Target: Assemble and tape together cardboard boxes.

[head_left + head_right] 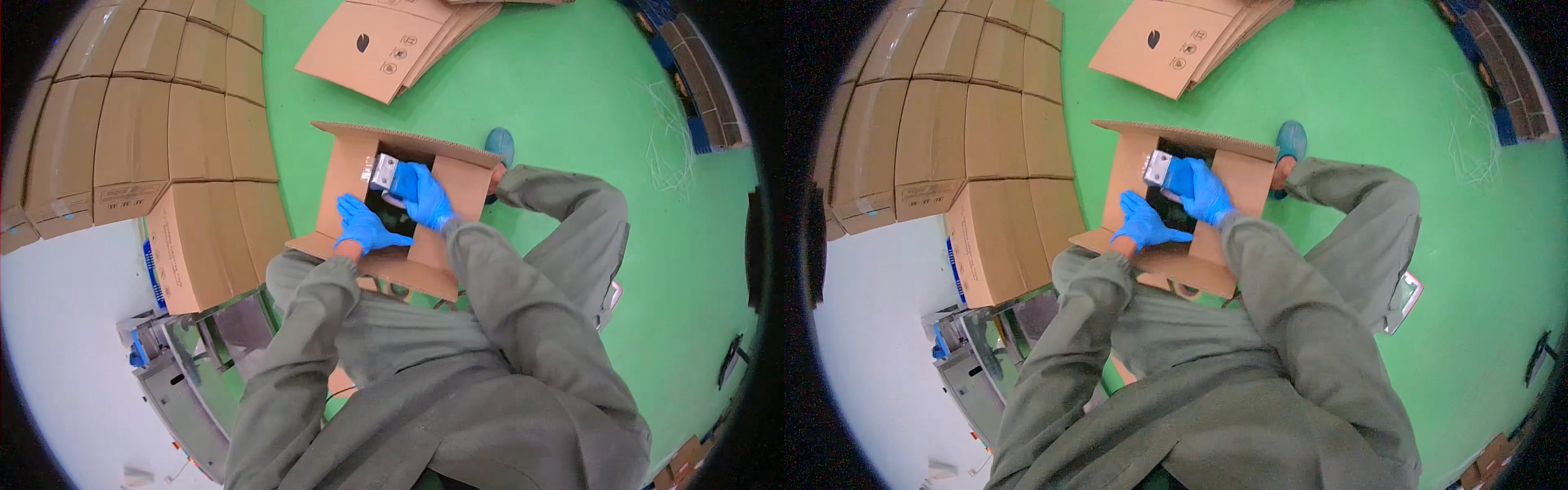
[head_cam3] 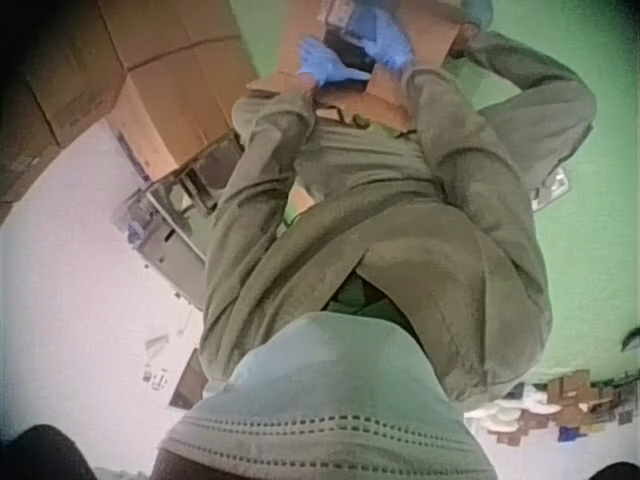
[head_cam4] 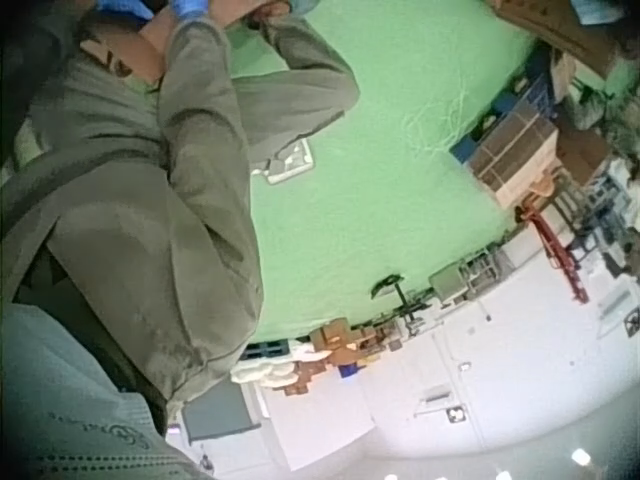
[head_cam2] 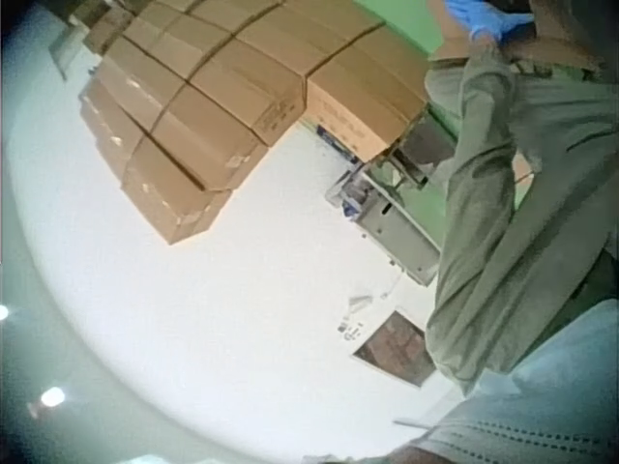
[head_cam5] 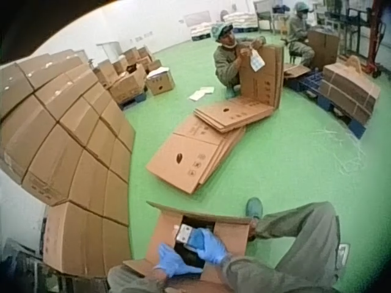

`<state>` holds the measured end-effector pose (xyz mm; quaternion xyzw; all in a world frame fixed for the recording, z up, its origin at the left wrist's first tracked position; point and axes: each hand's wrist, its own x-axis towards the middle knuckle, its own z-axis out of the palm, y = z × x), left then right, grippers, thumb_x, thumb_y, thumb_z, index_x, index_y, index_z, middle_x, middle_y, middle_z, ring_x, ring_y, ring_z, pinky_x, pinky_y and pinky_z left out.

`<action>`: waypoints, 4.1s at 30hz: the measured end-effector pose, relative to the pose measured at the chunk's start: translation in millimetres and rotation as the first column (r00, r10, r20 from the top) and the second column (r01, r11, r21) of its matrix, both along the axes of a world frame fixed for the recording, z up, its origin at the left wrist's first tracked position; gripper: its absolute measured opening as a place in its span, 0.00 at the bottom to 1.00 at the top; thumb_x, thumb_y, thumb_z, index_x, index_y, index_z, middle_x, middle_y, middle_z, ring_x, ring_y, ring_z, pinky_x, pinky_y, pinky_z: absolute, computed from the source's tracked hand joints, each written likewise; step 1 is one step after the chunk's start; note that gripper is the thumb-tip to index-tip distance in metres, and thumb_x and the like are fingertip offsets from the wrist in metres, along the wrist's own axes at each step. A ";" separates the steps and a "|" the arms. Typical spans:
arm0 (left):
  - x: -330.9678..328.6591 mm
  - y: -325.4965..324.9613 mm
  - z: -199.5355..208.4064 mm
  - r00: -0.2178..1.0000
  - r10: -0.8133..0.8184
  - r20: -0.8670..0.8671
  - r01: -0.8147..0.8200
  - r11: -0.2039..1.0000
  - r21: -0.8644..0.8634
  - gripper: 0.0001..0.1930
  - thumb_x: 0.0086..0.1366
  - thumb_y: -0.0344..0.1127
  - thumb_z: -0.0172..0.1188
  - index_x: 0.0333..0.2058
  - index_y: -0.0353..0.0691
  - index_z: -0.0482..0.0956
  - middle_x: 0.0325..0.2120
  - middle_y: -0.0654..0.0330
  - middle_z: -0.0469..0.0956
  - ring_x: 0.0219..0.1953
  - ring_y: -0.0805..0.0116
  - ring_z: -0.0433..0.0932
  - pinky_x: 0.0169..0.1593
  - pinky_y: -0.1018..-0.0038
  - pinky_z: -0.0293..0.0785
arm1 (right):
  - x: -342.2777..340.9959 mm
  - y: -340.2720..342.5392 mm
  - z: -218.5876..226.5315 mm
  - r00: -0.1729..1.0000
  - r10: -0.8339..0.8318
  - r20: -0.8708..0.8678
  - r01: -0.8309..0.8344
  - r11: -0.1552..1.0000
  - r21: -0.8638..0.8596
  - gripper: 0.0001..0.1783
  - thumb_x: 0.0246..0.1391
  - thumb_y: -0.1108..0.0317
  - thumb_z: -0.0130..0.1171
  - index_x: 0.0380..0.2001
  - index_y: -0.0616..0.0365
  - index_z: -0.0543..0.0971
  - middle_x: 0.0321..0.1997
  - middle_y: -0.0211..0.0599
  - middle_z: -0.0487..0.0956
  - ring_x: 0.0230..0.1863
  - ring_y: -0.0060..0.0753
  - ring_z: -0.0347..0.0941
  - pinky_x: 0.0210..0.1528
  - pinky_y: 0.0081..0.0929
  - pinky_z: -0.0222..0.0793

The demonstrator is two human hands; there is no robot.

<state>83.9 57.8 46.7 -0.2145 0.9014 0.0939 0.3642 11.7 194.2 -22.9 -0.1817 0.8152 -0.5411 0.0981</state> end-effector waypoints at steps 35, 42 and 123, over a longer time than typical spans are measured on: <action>-51.3 -38.6 -61.5 0.672 -0.154 -0.724 0.032 0.983 -0.179 0.37 0.64 0.53 0.47 0.65 0.39 0.51 0.66 0.52 0.51 0.68 0.53 0.47 0.68 0.51 0.38 | -31.9 19.1 21.5 0.940 0.042 0.338 0.003 0.991 -0.132 0.36 0.41 0.76 0.54 0.58 0.64 0.61 0.51 0.40 0.69 0.50 0.34 0.68 0.51 0.32 0.67; -64.1 -30.0 -66.3 0.645 -0.128 -0.753 0.019 0.988 -0.152 0.36 0.64 0.51 0.47 0.66 0.40 0.50 0.67 0.54 0.50 0.69 0.56 0.47 0.68 0.51 0.38 | 10.6 42.7 55.7 0.926 0.361 -0.109 -0.286 0.861 0.421 0.48 0.34 0.73 0.59 0.66 0.54 0.57 0.41 0.49 0.70 0.39 0.49 0.70 0.41 0.38 0.70; 13.0 -295.1 -264.4 0.695 0.687 -0.211 -0.519 0.683 0.514 0.43 0.62 0.65 0.44 0.61 0.31 0.58 0.62 0.43 0.58 0.65 0.49 0.55 0.66 0.60 0.52 | -4.3 -157.9 134.1 0.661 0.737 0.140 -0.710 0.554 0.435 0.29 0.47 0.68 0.54 0.54 0.41 0.63 0.30 0.54 0.77 0.32 0.61 0.74 0.29 0.51 0.69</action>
